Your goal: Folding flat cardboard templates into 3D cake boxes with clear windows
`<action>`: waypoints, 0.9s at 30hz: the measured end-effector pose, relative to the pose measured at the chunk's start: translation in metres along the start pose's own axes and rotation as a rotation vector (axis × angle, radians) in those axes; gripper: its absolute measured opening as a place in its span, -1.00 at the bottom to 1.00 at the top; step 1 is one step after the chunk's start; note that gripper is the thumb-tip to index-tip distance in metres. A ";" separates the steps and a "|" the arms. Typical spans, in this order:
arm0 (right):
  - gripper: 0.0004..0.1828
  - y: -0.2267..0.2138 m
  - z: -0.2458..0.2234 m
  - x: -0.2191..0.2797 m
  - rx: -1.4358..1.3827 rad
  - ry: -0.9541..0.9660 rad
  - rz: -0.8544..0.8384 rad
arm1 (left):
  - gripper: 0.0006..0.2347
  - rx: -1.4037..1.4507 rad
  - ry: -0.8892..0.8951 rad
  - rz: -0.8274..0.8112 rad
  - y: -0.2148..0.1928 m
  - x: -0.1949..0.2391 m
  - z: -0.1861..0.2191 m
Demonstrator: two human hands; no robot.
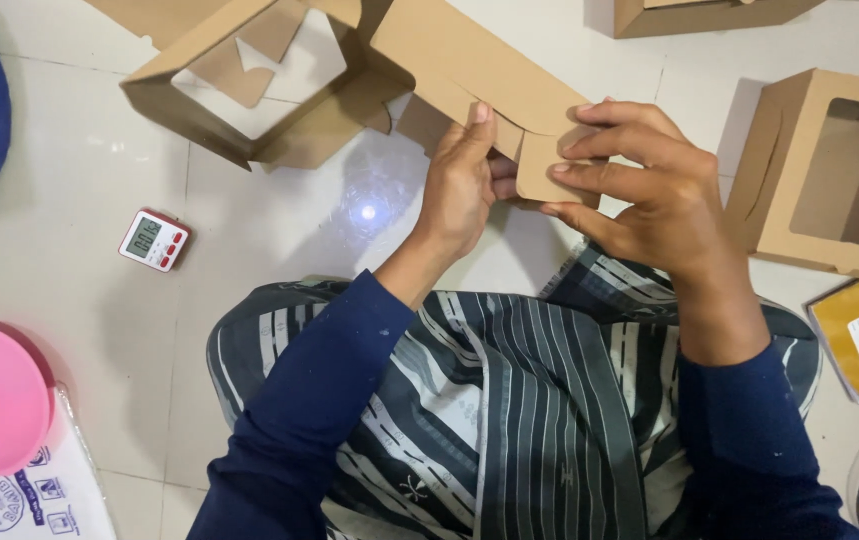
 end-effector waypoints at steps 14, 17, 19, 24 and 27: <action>-0.72 0.000 0.012 0.004 -0.066 0.043 0.118 | -0.55 0.069 0.096 -0.180 0.013 0.016 -0.010; -0.69 -0.006 0.013 0.003 -0.060 0.136 0.139 | -0.73 0.044 0.078 -0.152 0.019 0.020 -0.009; -0.52 -0.009 0.006 -0.001 0.073 0.157 0.108 | -0.72 -0.107 0.118 -0.143 0.023 0.021 0.001; -0.19 -0.019 0.020 0.004 0.086 0.155 0.076 | -0.54 -0.177 0.130 -0.281 0.029 0.020 0.013; -0.25 -0.020 0.023 0.007 0.091 0.177 0.079 | -0.51 -0.271 0.134 -0.186 0.021 0.011 0.027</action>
Point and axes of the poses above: each hand's wrist, its own x-axis away from the middle knuckle, its own y-axis out of the palm, z = x × y, the point moved 5 cm from there along -x, towards the middle knuckle, and after that the axes turned 13 degrees about y, right-handed, at the moved point
